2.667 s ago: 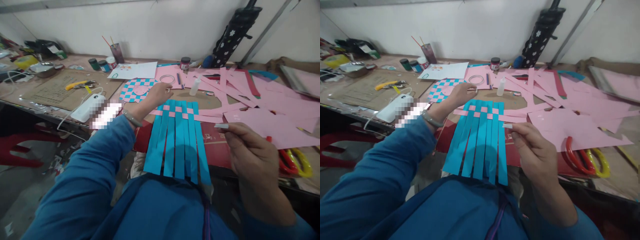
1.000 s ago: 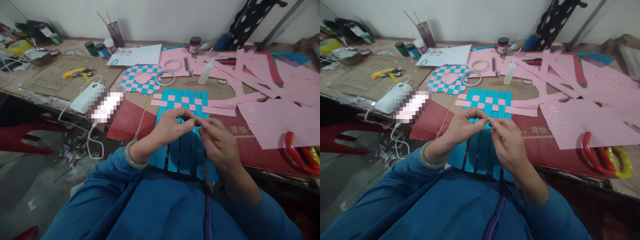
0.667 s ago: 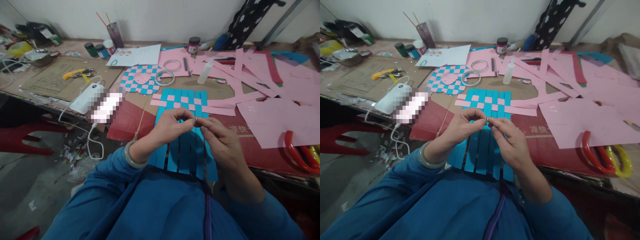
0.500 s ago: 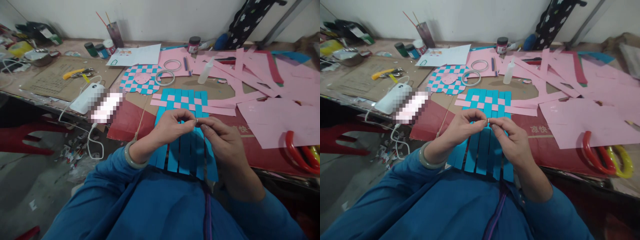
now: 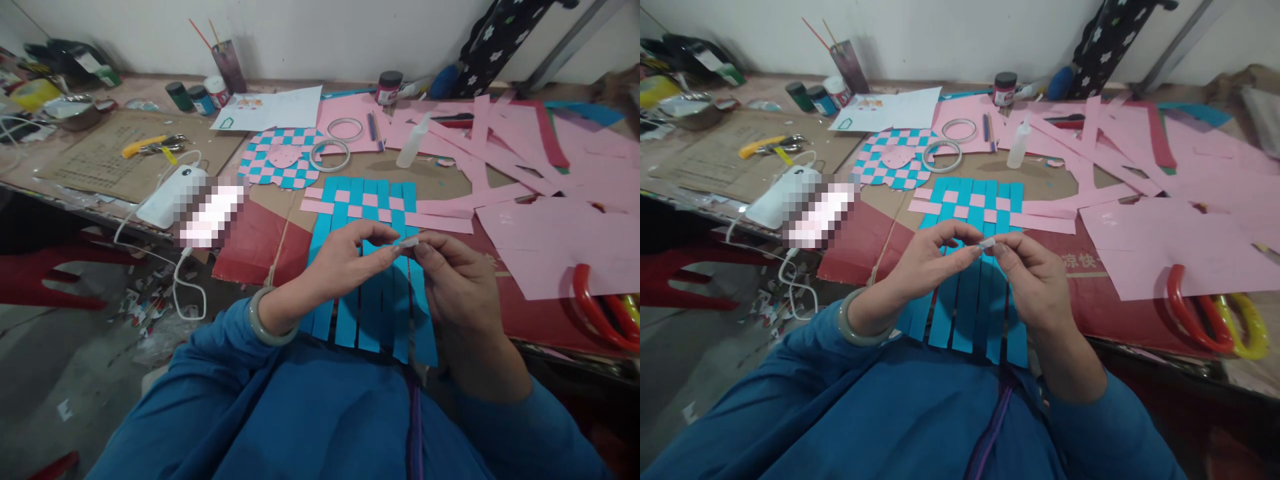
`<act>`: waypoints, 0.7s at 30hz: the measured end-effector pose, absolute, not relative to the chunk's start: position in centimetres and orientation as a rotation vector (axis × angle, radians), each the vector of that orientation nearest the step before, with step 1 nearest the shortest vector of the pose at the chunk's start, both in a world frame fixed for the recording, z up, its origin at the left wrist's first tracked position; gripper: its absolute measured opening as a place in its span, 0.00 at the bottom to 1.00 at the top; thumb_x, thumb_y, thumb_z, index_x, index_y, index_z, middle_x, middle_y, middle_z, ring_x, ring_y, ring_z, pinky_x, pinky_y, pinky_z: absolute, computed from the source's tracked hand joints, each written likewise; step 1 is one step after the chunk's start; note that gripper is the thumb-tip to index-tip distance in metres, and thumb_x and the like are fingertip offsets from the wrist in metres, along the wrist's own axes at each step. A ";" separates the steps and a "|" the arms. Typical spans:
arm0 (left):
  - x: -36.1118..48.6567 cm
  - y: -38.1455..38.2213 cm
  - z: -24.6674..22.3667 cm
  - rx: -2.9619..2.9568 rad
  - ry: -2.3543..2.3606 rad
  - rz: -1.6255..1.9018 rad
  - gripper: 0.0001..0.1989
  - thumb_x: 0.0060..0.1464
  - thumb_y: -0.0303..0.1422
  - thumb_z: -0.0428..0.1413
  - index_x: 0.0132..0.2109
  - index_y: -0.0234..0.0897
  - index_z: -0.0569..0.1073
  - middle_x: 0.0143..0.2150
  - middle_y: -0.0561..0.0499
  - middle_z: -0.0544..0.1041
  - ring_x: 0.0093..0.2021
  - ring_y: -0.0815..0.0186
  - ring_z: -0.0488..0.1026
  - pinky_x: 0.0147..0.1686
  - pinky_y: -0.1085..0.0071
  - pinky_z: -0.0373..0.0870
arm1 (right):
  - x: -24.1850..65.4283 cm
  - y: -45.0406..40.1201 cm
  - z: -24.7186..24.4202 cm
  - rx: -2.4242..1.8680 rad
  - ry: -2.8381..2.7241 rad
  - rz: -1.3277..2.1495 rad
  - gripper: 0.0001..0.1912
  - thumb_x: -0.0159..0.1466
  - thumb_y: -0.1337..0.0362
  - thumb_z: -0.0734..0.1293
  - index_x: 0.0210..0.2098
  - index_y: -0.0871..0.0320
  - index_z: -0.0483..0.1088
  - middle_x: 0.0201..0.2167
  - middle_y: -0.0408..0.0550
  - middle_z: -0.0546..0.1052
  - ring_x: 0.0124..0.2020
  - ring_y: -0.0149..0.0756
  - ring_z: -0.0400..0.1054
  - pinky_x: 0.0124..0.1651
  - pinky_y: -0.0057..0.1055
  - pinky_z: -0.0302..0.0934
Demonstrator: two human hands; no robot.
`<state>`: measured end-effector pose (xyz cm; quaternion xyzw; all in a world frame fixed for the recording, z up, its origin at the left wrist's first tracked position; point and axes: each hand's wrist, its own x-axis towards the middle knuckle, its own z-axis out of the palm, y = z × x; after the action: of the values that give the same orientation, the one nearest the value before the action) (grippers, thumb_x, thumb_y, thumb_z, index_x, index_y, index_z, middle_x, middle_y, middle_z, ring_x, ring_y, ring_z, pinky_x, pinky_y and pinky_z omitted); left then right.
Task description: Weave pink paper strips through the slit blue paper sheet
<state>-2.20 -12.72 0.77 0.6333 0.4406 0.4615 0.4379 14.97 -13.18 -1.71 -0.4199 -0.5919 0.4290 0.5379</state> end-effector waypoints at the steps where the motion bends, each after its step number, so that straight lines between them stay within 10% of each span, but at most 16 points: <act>1: -2.2 -12.7 0.7 1.588 1.093 1.103 0.06 0.55 0.36 0.58 0.37 0.38 0.76 0.37 0.50 0.80 0.36 0.68 0.74 0.34 0.71 0.68 | 14.9 -13.1 -1.8 -0.984 -1.388 1.050 0.06 0.64 0.57 0.69 0.38 0.49 0.77 0.33 0.42 0.80 0.36 0.35 0.75 0.40 0.35 0.70; 21: -1.6 -12.9 0.0 1.282 0.872 1.101 0.09 0.49 0.35 0.61 0.28 0.34 0.72 0.26 0.55 0.71 0.28 0.74 0.66 0.32 0.75 0.65 | 14.7 -14.1 -1.1 -1.129 -1.501 0.917 0.05 0.64 0.60 0.69 0.33 0.51 0.77 0.30 0.43 0.76 0.31 0.33 0.70 0.34 0.32 0.63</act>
<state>-1.58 -12.85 0.03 0.5488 0.3731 0.4710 0.5811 14.71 -14.15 -1.11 -0.4671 -0.6213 0.3794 0.5018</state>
